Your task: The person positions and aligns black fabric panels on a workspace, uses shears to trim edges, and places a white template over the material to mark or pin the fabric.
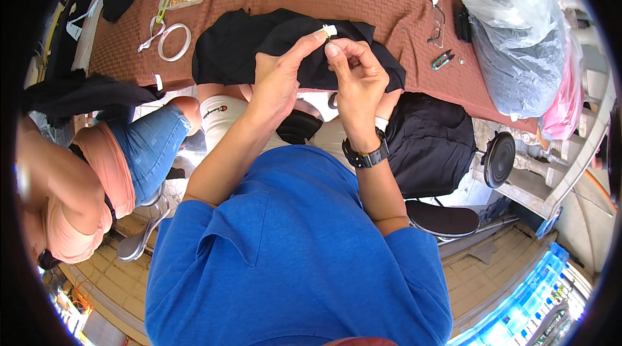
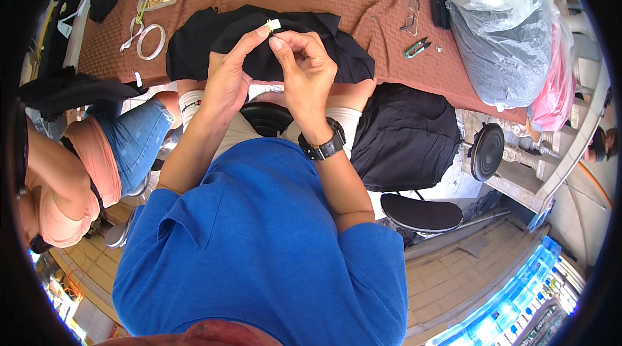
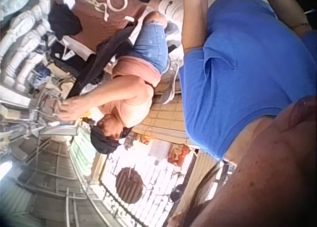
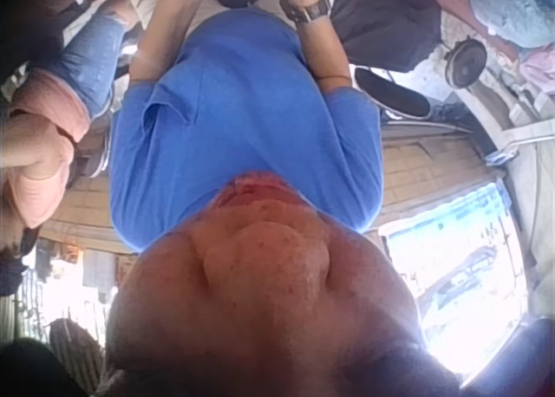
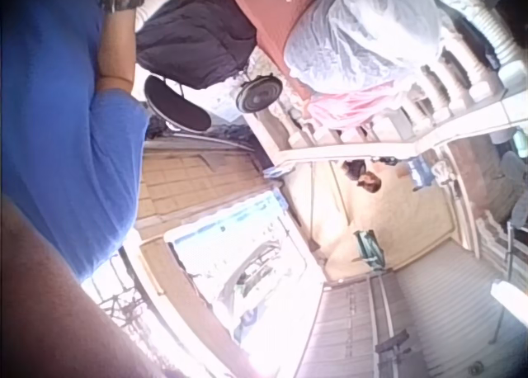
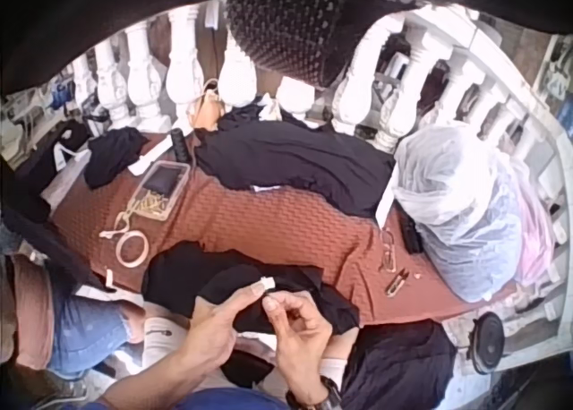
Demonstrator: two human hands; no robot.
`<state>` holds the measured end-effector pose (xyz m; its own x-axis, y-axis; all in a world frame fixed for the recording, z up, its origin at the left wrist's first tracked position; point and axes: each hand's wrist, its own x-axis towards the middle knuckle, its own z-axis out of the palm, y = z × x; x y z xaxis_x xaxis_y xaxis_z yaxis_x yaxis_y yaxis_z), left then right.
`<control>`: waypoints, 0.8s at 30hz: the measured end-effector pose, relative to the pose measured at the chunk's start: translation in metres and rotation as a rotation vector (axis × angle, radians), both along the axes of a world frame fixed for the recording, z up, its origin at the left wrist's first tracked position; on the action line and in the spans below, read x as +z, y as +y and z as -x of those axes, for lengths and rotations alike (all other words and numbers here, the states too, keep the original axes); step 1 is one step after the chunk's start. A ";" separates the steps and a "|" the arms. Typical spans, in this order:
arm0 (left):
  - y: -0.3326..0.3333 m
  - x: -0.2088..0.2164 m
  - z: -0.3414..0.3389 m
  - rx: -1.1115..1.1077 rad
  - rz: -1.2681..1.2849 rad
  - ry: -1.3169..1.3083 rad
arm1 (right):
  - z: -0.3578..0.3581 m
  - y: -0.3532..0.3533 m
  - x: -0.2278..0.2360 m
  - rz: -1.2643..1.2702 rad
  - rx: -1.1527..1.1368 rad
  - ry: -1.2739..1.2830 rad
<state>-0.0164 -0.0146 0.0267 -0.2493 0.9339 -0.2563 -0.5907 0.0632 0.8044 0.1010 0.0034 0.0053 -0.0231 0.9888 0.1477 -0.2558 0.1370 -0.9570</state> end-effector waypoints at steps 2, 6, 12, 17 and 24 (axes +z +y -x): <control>0.001 0.001 0.001 -0.001 -0.003 0.025 | -0.001 -0.003 0.002 0.004 0.026 0.036; 0.001 -0.002 0.000 0.001 -0.044 0.107 | -0.001 -0.003 0.002 -0.025 0.044 0.139; 0.005 -0.005 0.002 0.045 -0.084 0.165 | -0.013 0.012 0.017 -0.285 -0.016 -0.329; 0.004 -0.016 0.004 0.012 -0.153 0.307 | -0.021 0.024 0.044 -0.465 0.093 -0.685; 0.010 -0.018 0.002 0.137 -0.218 0.589 | -0.037 0.025 0.076 -0.505 0.102 -0.230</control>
